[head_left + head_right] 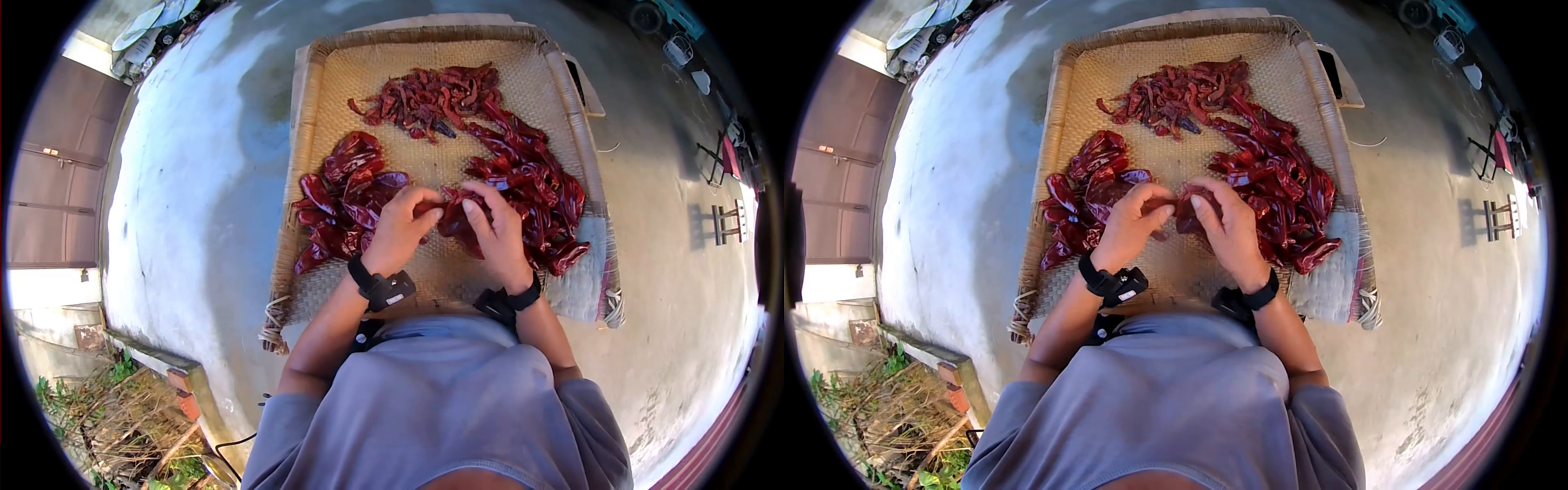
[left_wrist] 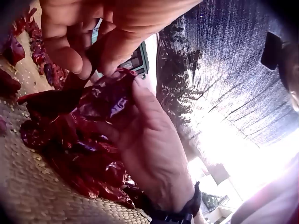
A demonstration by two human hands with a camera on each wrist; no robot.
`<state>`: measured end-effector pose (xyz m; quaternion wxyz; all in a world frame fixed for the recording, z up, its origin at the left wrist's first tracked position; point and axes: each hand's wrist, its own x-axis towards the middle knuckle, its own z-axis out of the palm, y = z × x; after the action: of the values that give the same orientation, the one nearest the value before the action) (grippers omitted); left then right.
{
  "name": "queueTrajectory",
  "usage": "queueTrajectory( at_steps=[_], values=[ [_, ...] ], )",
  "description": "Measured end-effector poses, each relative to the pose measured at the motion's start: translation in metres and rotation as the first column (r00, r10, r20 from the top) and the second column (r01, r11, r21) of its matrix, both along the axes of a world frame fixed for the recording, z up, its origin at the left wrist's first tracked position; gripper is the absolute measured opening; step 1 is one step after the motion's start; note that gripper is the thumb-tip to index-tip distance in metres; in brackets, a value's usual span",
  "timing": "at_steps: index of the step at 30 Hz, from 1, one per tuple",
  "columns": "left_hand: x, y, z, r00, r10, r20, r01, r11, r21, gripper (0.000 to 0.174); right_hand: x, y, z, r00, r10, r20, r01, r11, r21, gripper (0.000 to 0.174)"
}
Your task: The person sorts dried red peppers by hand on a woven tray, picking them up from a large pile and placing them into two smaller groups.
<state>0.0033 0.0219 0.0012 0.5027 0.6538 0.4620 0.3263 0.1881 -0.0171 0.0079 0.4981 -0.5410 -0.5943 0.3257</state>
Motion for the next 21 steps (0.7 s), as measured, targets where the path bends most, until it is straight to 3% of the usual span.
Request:
queueTrajectory(
  at_steps=[2,4,9,12,15,18,21],
  values=[
    [-0.004,0.001,-0.007,0.998,0.061,0.017,-0.061,0.998,0.009,0.015,0.003,-0.001,0.011,0.993,-0.104,0.055,0.104,0.995,0.005,0.026],
    [-0.011,0.001,-0.012,0.996,0.087,-0.016,-0.087,0.996,-0.004,0.015,0.012,0.004,0.005,0.978,-0.144,0.149,0.12,0.981,0.155,0.026],
    [-0.017,-0.003,-0.021,0.991,0.12,-0.054,-0.121,0.992,-0.021,0.015,0.026,-0.004,0.008,0.882,-0.155,0.445,0.192,0.981,-0.039,0.025],
    [-0.02,-0.003,-0.033,0.989,0.113,-0.092,-0.107,0.992,0.064,0.016,0.028,-0.005,0.0,0.789,-0.216,0.575,0.258,0.966,0.009,0.027],
    [-0.016,-0.004,-0.034,0.976,0.197,-0.091,-0.179,0.968,0.176,0.018,0.027,-0.001,0.0,0.778,-0.233,0.583,0.206,0.972,0.114,0.032],
    [-0.017,-0.003,-0.028,0.97,0.2,-0.136,-0.167,0.961,0.221,0.02,0.02,0.005,0.003,0.677,-0.161,0.718,-0.02,0.972,0.236,0.035],
    [-0.017,-0.005,-0.021,0.967,0.203,-0.153,-0.158,0.952,0.261,0.02,0.011,0.01,-0.009,0.621,-0.101,0.777,-0.11,0.971,0.214,0.035]
  ],
)
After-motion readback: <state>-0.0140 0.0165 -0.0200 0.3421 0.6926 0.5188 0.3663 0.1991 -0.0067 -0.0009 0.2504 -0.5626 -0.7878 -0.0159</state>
